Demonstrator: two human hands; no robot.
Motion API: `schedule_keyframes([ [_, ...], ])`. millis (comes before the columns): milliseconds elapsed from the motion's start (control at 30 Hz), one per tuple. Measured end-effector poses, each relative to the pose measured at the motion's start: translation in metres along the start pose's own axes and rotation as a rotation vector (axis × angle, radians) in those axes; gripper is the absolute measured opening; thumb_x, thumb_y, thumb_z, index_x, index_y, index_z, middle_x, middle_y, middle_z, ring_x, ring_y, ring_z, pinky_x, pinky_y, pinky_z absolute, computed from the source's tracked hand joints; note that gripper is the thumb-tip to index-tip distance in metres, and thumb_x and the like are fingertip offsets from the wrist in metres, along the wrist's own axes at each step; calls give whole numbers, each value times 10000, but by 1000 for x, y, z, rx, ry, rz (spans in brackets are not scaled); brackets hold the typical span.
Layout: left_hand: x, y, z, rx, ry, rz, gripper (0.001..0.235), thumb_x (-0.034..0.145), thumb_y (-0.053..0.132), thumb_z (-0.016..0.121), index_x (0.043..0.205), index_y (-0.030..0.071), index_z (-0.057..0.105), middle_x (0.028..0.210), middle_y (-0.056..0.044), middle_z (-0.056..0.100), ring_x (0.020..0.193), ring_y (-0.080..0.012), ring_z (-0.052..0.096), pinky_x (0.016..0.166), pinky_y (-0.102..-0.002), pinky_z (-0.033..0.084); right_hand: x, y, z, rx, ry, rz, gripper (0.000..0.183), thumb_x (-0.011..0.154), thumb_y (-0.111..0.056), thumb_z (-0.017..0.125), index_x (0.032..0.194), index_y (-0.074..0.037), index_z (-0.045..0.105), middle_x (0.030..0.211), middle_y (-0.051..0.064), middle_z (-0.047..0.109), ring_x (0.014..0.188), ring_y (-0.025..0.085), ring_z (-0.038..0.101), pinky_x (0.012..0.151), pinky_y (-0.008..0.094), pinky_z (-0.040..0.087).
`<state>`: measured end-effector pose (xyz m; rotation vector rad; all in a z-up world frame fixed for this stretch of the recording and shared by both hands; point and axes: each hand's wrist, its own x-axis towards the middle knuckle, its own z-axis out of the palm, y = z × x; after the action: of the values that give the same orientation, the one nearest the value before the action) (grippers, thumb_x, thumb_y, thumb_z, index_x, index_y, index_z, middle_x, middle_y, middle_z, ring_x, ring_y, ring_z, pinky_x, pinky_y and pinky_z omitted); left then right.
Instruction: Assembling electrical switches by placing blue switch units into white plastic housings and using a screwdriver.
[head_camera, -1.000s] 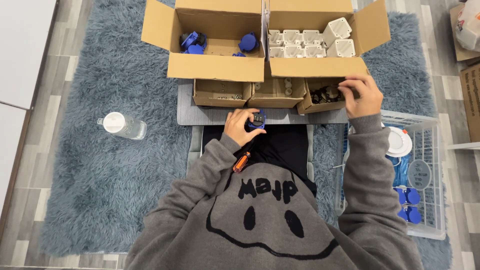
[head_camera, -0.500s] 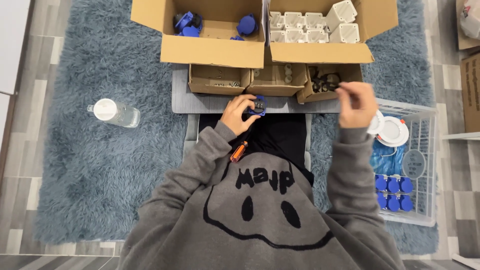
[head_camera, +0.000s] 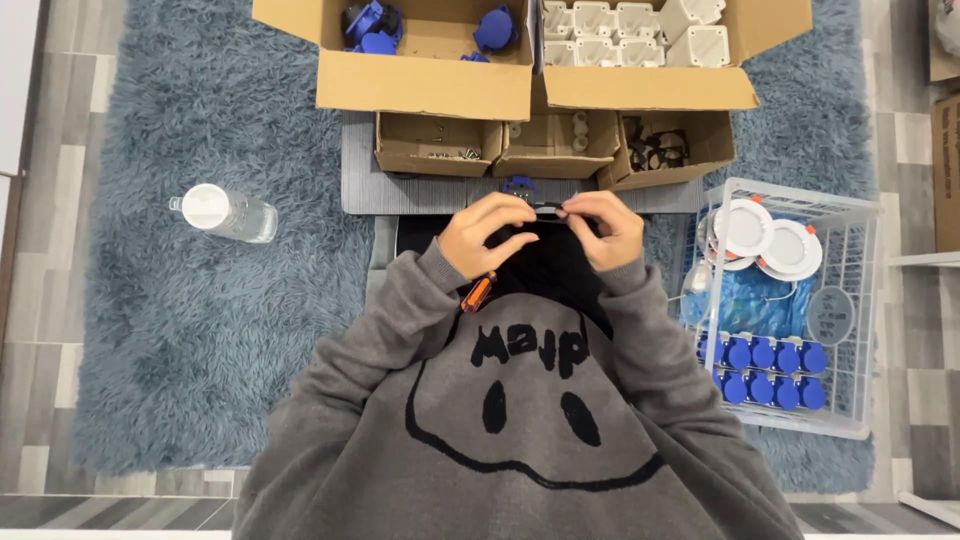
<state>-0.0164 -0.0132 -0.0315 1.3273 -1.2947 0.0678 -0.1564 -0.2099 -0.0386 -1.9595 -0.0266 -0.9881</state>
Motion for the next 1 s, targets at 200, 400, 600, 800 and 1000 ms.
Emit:
schedule_keyframes([
  [200, -1, 3, 1, -50, 44, 66, 107, 985, -47, 782, 1050, 30, 821, 1040, -108, 782, 863, -282, 788, 791, -381, 671, -7, 4, 2, 18, -44, 0, 156, 906, 166, 824, 977, 28, 835, 965, 183, 806, 858, 341, 791, 735, 420, 639],
  [400, -8, -6, -1, -23, 85, 54, 89, 974, -68, 785, 990, 10, 825, 1016, -108, 793, 857, -257, 791, 798, -366, 675, -9, 6, 5, 45, -59, 19, 128, 918, 152, 831, 992, 48, 836, 994, 199, 810, 883, 343, 800, 734, 415, 644],
  [600, -13, -22, -1, -11, 97, 70, 101, 975, -86, 777, 990, 1, 825, 1007, -115, 797, 864, -268, 785, 780, -368, 674, -5, -8, 10, 139, -124, 67, 171, 1033, 132, 711, 1192, 109, 770, 1273, 311, 742, 888, 356, 803, 687, 419, 665],
  [800, -13, -25, -4, -13, 84, 46, 100, 982, -84, 774, 999, 0, 825, 1025, -115, 797, 878, -268, 785, 774, -373, 671, -5, -3, 16, -41, -83, -45, 85, 972, 2, 867, 1057, 7, 861, 1118, 190, 804, 836, 310, 808, 682, 392, 667],
  [1000, -19, -47, -4, -4, 58, -34, 89, 967, -52, 814, 1003, 24, 843, 1067, -93, 804, 954, -269, 795, 836, -384, 667, -5, 19, 27, -120, -43, -157, 54, 964, 17, 873, 1017, 8, 872, 1017, 150, 796, 833, 313, 803, 699, 389, 666],
])
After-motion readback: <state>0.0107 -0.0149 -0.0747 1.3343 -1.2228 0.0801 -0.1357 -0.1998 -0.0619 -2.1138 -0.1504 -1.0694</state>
